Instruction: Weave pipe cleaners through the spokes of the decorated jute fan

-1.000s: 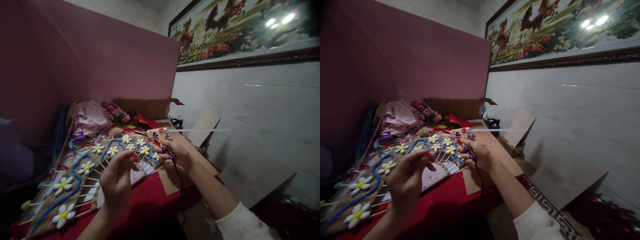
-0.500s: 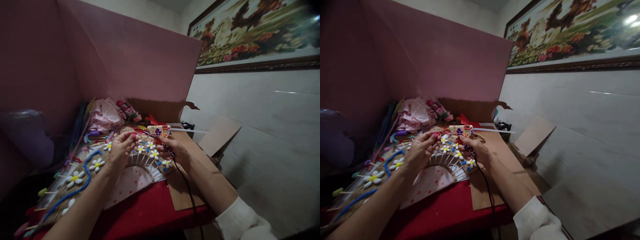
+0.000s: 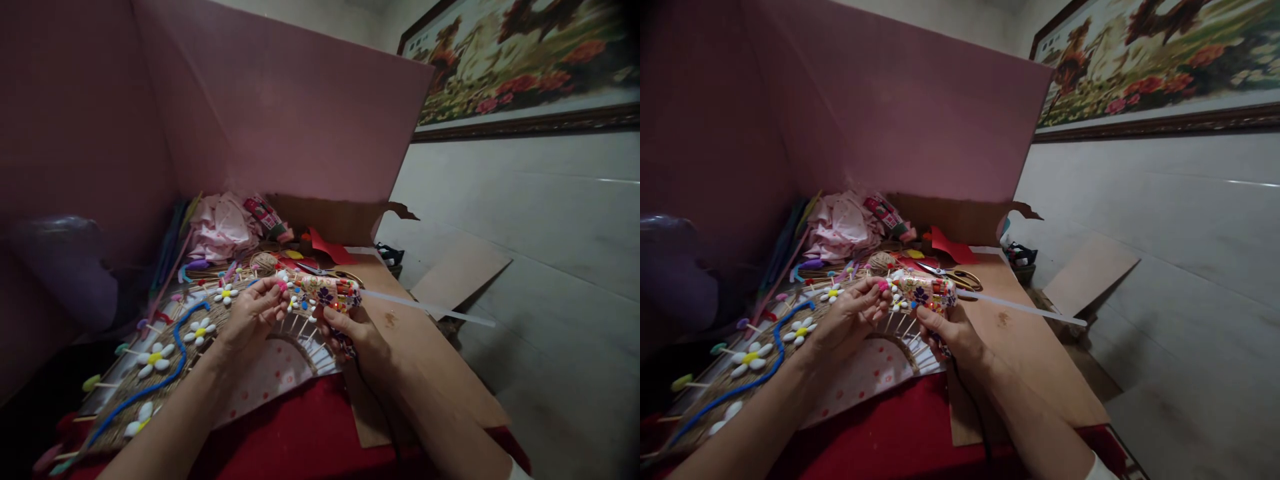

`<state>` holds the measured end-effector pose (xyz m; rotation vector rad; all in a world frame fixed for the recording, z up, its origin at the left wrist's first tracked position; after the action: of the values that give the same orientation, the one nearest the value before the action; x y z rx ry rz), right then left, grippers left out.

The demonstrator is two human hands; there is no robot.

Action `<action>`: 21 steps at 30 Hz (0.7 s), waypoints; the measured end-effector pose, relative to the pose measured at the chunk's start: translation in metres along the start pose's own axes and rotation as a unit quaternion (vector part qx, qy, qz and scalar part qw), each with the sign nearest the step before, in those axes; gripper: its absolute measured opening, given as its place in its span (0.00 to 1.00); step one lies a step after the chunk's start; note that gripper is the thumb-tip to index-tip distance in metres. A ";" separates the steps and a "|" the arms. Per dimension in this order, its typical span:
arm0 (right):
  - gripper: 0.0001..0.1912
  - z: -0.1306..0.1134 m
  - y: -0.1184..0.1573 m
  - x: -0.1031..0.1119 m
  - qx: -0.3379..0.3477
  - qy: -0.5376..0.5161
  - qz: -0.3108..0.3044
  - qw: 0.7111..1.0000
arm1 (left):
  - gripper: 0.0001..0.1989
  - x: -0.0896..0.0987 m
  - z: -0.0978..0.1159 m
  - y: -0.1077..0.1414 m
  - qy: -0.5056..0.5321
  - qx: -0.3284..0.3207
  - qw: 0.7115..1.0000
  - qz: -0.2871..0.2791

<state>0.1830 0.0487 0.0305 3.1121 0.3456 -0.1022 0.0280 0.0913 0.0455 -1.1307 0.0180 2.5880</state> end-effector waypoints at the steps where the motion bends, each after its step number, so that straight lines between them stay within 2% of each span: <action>1: 0.17 0.000 -0.001 0.000 -0.001 0.003 0.000 1.000 | 0.10 -0.001 -0.001 0.000 -0.001 0.005 1.000 0.000; 15: 0.14 0.005 -0.003 -0.002 0.035 0.061 -0.025 0.997 | 0.10 -0.001 -0.004 -0.001 0.003 0.019 1.000 -0.002; 21: 0.14 0.002 -0.002 -0.002 0.042 0.074 -0.016 0.996 | 0.08 0.001 -0.006 -0.001 -0.011 0.018 1.000 -0.016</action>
<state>0.1804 0.0507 0.0289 3.2071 0.4041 0.1164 0.0314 0.0915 0.0406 -1.0822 0.0423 2.5616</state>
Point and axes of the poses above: each hand's wrist, its own y-axis away from the middle knuckle, its own x-axis out of the back of the hand, z = x × y, the point moved 5 cm from there along -y, towards the middle knuckle, and after that the axes turned 9 degrees about y, right-handed, at the moved point
